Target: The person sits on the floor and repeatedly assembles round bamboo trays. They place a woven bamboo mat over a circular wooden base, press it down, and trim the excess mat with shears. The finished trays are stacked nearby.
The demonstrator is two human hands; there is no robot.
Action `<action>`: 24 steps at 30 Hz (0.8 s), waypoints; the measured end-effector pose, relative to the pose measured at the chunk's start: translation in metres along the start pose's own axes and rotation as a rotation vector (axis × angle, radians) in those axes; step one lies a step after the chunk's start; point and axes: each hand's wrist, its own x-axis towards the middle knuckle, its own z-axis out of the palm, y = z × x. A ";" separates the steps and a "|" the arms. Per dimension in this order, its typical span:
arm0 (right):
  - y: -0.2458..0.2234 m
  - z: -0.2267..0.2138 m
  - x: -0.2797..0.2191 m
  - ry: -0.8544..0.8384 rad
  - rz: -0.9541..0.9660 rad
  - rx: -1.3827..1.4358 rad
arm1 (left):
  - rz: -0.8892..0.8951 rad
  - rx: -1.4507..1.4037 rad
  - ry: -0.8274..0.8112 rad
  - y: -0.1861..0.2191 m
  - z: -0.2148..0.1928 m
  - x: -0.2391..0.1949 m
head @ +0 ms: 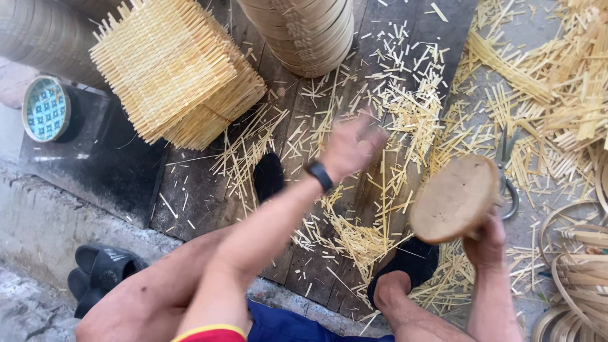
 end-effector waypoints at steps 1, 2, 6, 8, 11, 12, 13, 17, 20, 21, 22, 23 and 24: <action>-0.001 0.013 0.000 -0.182 -0.018 0.292 | -0.134 -0.252 -0.065 -0.003 0.033 -0.022; -0.001 0.022 0.001 -0.116 0.063 0.391 | -0.429 -0.426 -0.145 -0.010 0.060 -0.040; 0.026 0.054 0.017 0.028 0.152 -0.059 | -0.565 -0.784 0.251 -0.061 0.101 -0.059; 0.047 0.064 0.024 0.012 0.125 -0.324 | -0.531 -0.793 0.237 -0.088 0.089 -0.054; 0.078 0.067 0.028 -0.029 0.145 -0.201 | -0.713 -0.625 0.000 -0.120 0.047 -0.048; 0.085 0.065 0.029 -0.039 0.131 -0.197 | -0.539 -0.414 0.054 -0.126 0.025 -0.042; 0.092 0.062 0.030 -0.049 0.118 -0.193 | -0.364 -0.203 0.105 -0.132 -0.001 -0.036; 0.109 0.034 0.025 0.039 0.163 -0.307 | -0.285 0.429 0.559 -0.162 -0.168 0.011; 0.121 0.014 0.020 0.067 0.179 -0.308 | 0.018 1.167 0.597 -0.167 -0.288 0.012; 0.125 0.008 0.019 0.077 0.203 -0.301 | -0.053 1.166 0.513 -0.164 -0.301 0.008; 0.131 0.004 0.017 0.088 0.226 -0.291 | -0.117 1.166 0.427 -0.159 -0.315 0.006; 0.138 0.001 0.016 0.099 0.243 -0.291 | -0.285 1.027 0.240 -0.153 -0.330 0.001; 0.143 -0.002 0.014 0.111 0.259 -0.295 | -0.452 0.874 0.060 -0.146 -0.337 -0.004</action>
